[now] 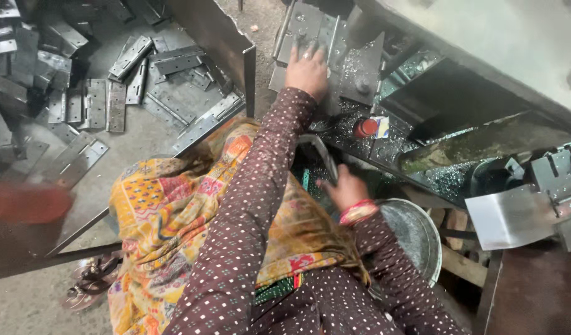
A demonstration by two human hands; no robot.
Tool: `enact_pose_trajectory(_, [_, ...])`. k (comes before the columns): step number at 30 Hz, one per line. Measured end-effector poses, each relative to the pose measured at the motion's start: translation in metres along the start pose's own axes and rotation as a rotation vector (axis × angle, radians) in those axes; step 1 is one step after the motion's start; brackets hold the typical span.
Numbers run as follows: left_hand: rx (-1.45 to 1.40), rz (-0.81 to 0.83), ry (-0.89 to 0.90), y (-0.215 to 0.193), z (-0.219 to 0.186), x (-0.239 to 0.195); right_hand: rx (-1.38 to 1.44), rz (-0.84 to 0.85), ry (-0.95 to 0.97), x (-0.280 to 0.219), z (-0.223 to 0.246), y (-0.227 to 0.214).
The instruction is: The person picks up metal brackets from a bin and places them into a press machine, using a lever to operate the mechanism.
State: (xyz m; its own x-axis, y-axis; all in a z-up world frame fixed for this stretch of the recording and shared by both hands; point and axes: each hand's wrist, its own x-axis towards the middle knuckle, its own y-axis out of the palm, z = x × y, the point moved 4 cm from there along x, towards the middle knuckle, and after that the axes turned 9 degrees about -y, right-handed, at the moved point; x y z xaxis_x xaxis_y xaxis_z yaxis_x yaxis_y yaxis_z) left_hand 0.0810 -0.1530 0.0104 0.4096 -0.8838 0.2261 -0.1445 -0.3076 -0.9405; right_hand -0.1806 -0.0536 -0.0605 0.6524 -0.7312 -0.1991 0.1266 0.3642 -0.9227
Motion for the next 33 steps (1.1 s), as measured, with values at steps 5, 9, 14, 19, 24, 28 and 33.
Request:
enact_pose_trajectory(5, [0.172,-0.244,0.081,-0.032,-0.022,-0.096,0.066,-0.394,-0.24,-0.01,0.045,-0.076])
enact_pose_trajectory(9, [-0.046,-0.395,0.124,-0.066,-0.015,-0.152,0.091,-0.515,-0.258,-0.016,0.057,-0.089])
enact_pose_trajectory(14, [-0.248,-0.34,0.375,-0.081,-0.008,-0.143,0.121,-0.64,-0.299,-0.023,0.062,-0.094])
enact_pose_trajectory(19, [-0.511,-0.586,0.268,-0.107,-0.017,-0.134,0.126,-0.672,-0.336,-0.027,0.066,-0.097])
enact_pose_trajectory(24, [-0.077,-0.465,0.104,-0.078,-0.027,-0.103,0.111,-0.629,-0.305,-0.027,0.062,-0.091])
enact_pose_trajectory(28, [-0.098,-0.182,0.014,-0.045,-0.007,-0.1,0.098,-0.629,-0.291,-0.023,0.057,-0.087])
enact_pose_trajectory(33, [-0.01,-0.279,-0.11,-0.055,-0.002,-0.121,0.13,-0.583,-0.276,-0.021,0.055,-0.082])
